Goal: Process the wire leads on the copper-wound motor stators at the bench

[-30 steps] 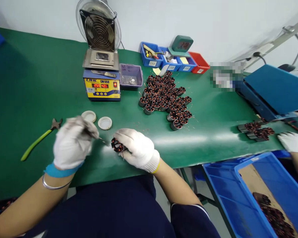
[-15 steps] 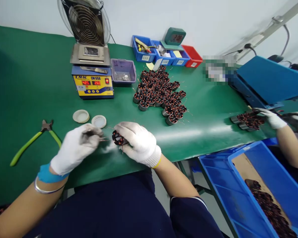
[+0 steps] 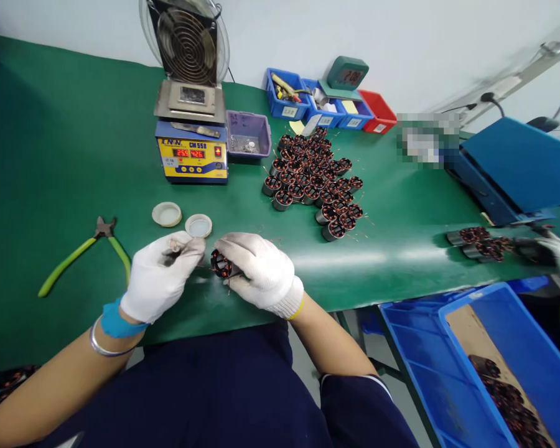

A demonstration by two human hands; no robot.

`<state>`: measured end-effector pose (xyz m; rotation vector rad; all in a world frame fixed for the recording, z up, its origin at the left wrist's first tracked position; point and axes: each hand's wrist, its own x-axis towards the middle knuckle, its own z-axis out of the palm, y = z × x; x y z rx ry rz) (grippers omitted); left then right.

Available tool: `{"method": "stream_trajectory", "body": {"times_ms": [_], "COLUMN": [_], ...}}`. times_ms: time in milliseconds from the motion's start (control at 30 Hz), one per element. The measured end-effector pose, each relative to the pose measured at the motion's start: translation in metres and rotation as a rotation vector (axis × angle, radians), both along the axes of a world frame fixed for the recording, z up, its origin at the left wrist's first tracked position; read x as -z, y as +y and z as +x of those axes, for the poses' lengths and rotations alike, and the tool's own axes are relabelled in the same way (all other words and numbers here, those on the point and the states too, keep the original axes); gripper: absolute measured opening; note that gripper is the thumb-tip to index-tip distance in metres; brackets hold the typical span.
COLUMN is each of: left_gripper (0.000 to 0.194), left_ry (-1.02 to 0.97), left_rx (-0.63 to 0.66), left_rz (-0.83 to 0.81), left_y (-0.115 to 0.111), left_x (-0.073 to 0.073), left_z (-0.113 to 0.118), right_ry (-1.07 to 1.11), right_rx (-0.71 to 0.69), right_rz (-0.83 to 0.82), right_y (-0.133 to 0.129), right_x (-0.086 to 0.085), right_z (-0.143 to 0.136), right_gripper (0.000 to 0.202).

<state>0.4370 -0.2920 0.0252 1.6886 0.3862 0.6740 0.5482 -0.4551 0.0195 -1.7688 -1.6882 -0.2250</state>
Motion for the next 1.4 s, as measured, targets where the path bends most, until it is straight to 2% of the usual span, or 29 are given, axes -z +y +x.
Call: {"method": "stream_trajectory", "body": {"times_ms": [100, 167, 200, 233, 267, 367, 400, 467, 533, 667, 833, 900, 1033, 1100, 1300, 1400], "left_gripper": [0.018, 0.024, 0.026, 0.027, 0.026, 0.024, 0.026, 0.030, 0.034, 0.039, 0.037, 0.036, 0.036, 0.036, 0.036, 0.038], "left_ry": [-0.145, -0.238, -0.261, -0.249, -0.201, 0.038, 0.134, 0.296, 0.421, 0.508, 0.470, 0.459, 0.460, 0.456, 0.415, 0.360], "left_rx": [-0.171, -0.259, -0.250, -0.188, -0.067, 0.386, 0.501, 0.641, 0.707, 0.679, 0.672, 0.675, 0.673, 0.670, 0.587, 0.468], "left_rz": [-0.065, -0.140, -0.147, -0.114, -0.029, 0.456, 0.622, 0.847, 0.905, 0.893, 0.900, 0.898, 0.901, 0.903, 0.874, 0.831], "left_y": [0.007, 0.015, 0.017, 0.017, 0.015, -0.003, -0.010, -0.021, -0.026, -0.023, -0.022, -0.023, -0.022, -0.022, -0.020, -0.021], "left_x": [-0.002, -0.003, -0.003, -0.002, 0.000, 0.009, 0.013, 0.019, 0.022, 0.022, 0.021, 0.021, 0.021, 0.022, 0.022, 0.022], "left_z": [-0.006, -0.009, -0.010, -0.011, -0.011, -0.010, -0.009, -0.005, -0.002, -0.001, -0.004, -0.005, -0.004, -0.004, -0.005, -0.006], "right_ry": [0.051, 0.116, 0.149, 0.179, 0.198, 0.205, 0.204, 0.202, 0.199, 0.193, 0.186, 0.054, -0.390, -0.523, -0.675, -0.669], "right_rx": [0.039, 0.148, 0.208, 0.260, 0.301, 0.318, 0.305, 0.266, 0.244, 0.216, 0.157, 0.157, 0.197, 0.207, 0.190, 0.212], "right_rz": [-0.015, -0.095, -0.154, -0.223, -0.295, -0.483, -0.522, -0.562, -0.580, -0.571, -0.356, -0.319, -0.526, -0.624, -0.653, -0.647], "right_y": [0.003, 0.008, 0.013, 0.018, 0.024, 0.047, 0.055, 0.069, 0.078, 0.083, 0.077, 0.078, 0.087, 0.093, 0.098, 0.100], "right_x": [0.002, 0.002, 0.002, 0.001, 0.001, -0.002, -0.003, -0.005, -0.005, -0.003, 0.000, -0.003, -0.013, -0.014, -0.012, -0.024], "right_z": [0.003, 0.007, 0.010, 0.013, 0.016, 0.027, 0.030, 0.035, 0.037, 0.040, 0.047, 0.047, 0.041, 0.037, 0.034, 0.042], "right_gripper": [0.055, 0.063, 0.066, 0.067, 0.067, 0.060, 0.059, 0.057, 0.055, 0.052, 0.052, 0.053, 0.037, 0.030, 0.028, 0.029]}}
